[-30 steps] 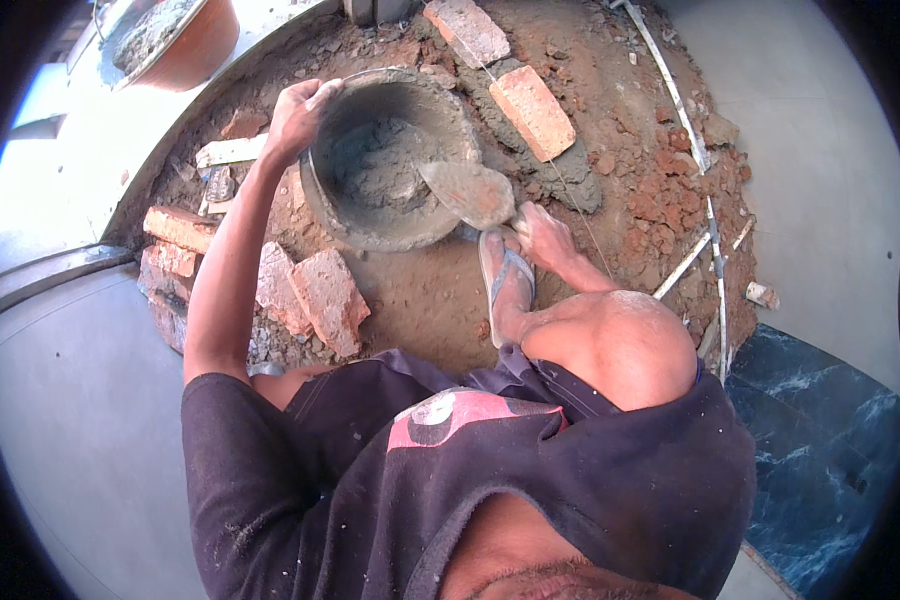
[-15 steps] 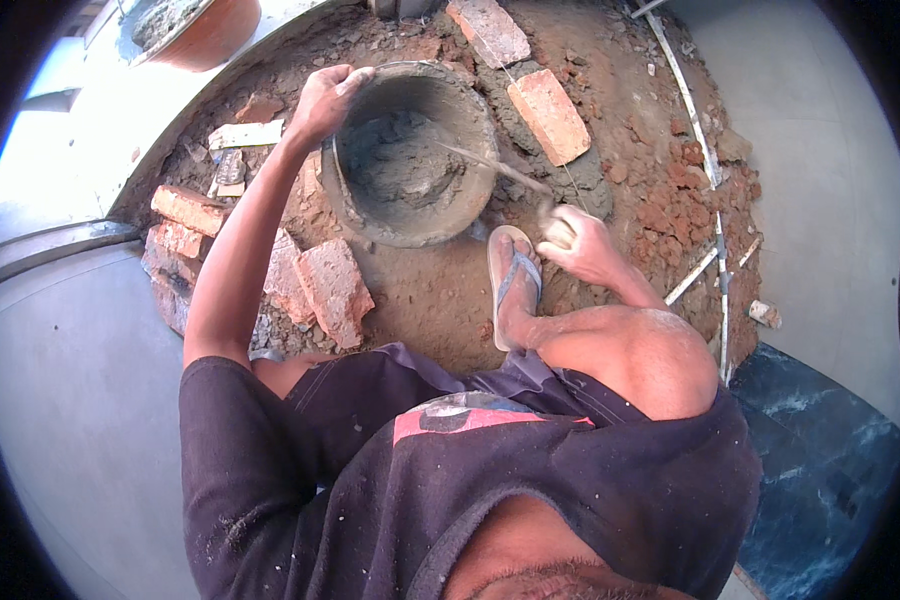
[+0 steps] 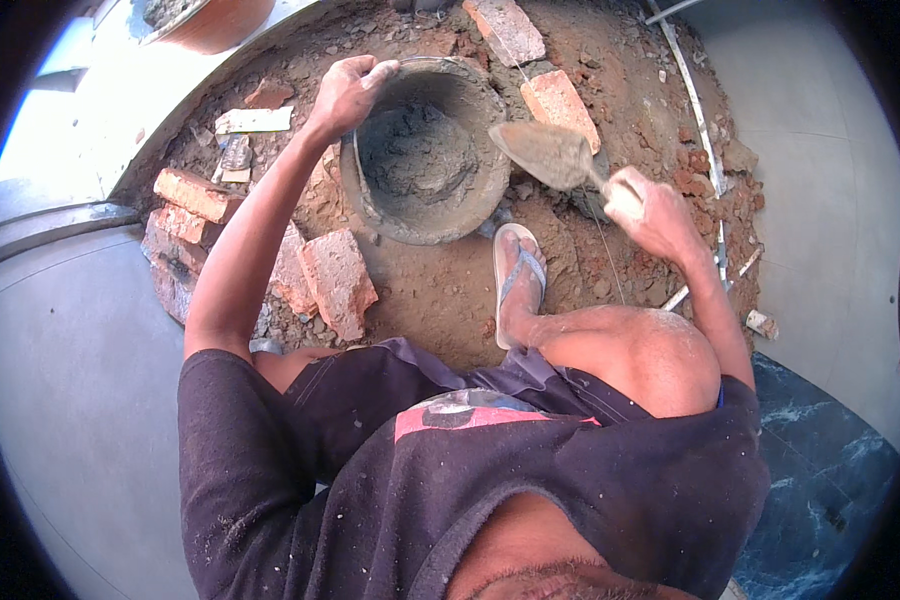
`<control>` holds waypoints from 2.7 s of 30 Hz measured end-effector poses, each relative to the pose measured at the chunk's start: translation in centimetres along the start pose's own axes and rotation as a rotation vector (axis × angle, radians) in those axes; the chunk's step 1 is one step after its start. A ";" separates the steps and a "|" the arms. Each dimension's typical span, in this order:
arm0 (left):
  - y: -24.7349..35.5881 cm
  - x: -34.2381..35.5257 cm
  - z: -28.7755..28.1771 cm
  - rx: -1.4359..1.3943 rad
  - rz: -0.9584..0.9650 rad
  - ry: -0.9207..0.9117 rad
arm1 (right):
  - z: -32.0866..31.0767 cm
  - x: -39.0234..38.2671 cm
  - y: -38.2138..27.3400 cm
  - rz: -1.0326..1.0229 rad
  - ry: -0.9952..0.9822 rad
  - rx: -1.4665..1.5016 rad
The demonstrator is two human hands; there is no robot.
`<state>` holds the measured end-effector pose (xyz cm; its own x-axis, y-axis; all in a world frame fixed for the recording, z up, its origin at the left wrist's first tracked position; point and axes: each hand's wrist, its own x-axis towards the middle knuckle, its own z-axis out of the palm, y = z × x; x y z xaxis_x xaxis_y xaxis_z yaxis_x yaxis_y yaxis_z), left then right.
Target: The person applies mortar to a row of bricks using a trowel and then places a brick on top of the mortar.
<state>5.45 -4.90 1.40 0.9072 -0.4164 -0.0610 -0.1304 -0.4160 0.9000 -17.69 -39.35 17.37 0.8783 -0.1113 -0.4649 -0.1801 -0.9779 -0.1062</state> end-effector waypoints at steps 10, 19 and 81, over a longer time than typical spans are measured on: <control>4.6 -1.5 2.6 0.153 0.015 0.052 | 3.8 6.8 -4.4 -0.319 -0.145 -0.119; 3.3 -1.8 1.7 0.112 -0.022 0.094 | 9.1 5.8 -1.1 -0.143 -0.322 0.622; 0.2 0.2 -0.3 -0.220 -0.194 0.085 | -2.7 36.0 8.9 -0.059 0.561 -0.016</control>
<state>5.70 -4.83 1.63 0.9381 -0.2736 -0.2125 0.1294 -0.2923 0.9475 13.52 -52.52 2.06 0.9884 -0.1287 0.0805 -0.1202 -0.9875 -0.1021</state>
